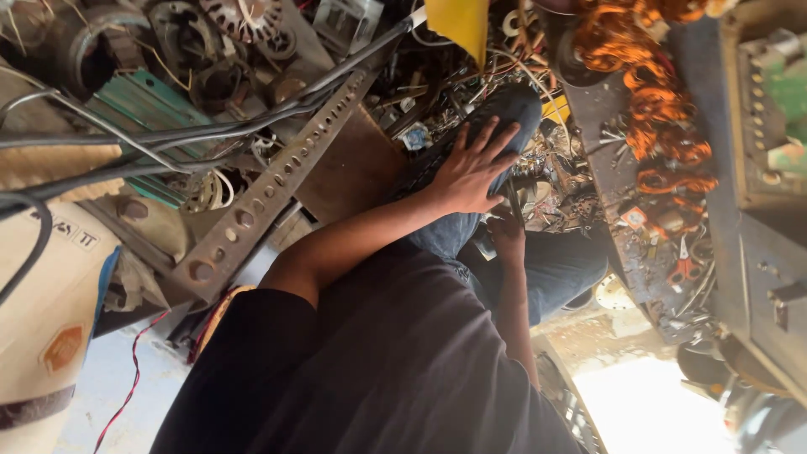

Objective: The person sits in a cluttered workshop and works on electrical components. They handle a small packet, then pick up a circular fan motor housing and manipulate its wires and internal parts using their hands.

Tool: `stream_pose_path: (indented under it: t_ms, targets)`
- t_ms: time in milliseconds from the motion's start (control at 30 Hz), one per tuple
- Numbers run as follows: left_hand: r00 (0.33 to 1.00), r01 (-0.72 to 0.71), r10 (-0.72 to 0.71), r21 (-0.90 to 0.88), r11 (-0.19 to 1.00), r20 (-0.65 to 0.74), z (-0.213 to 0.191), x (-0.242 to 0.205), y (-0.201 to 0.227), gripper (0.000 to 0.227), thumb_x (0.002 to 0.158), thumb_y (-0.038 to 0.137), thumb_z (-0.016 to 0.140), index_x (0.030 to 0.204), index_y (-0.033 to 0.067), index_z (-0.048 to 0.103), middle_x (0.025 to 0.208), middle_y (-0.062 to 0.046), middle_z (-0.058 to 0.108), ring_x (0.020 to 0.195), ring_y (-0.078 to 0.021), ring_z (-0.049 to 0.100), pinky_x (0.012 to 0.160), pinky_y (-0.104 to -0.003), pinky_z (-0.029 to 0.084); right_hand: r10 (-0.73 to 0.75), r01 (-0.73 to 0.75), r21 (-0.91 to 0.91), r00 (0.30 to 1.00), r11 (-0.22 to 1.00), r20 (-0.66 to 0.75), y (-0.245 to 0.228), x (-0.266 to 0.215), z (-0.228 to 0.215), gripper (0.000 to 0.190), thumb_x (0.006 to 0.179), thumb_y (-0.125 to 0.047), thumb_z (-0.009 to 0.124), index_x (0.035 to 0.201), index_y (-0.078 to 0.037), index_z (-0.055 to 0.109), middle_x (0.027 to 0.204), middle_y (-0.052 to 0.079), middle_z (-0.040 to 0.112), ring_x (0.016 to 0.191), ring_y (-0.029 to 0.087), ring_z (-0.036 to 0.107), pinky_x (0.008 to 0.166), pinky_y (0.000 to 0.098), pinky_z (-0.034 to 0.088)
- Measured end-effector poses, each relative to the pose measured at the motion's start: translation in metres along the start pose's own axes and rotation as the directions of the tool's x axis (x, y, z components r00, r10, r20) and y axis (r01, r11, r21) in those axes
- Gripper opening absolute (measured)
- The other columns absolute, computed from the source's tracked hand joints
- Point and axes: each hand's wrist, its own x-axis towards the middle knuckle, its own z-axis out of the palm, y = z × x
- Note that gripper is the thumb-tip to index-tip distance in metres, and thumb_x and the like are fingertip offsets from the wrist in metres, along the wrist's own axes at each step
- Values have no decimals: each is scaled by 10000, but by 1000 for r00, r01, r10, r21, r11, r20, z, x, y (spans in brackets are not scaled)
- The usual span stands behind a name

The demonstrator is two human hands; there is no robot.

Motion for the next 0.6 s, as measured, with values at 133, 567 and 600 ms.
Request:
stream_pose_path:
  t_ms: [133,567,600]
  targets:
    - [1000,-19,19,-4,1000,11,5,5,0,896,738,616,791,1491,222,508,1684,-117,76,1547,-427,91,1177,-763,186,-100,97,39,992,994,76,2,12,-1,377,835,-49,636,1203,5,691,1179,11,692,705,96,629,565,284,492]
    - [998,-61,60,-45,997,-30,-7,5,-32,880,714,622,825,1470,271,545,1687,-77,69,1533,-445,134,1190,-717,169,-439,451,-303,892,840,109,-40,74,17,244,874,-85,706,1115,-52,713,1121,172,735,846,241,735,623,339,623]
    - [998,-56,55,-23,998,-33,-7,3,-34,870,718,617,823,1469,275,545,1685,-79,66,1533,-448,124,1191,-719,164,-278,279,0,959,960,51,-41,77,17,252,886,-84,676,1137,-70,703,1039,145,747,818,233,738,647,357,630]
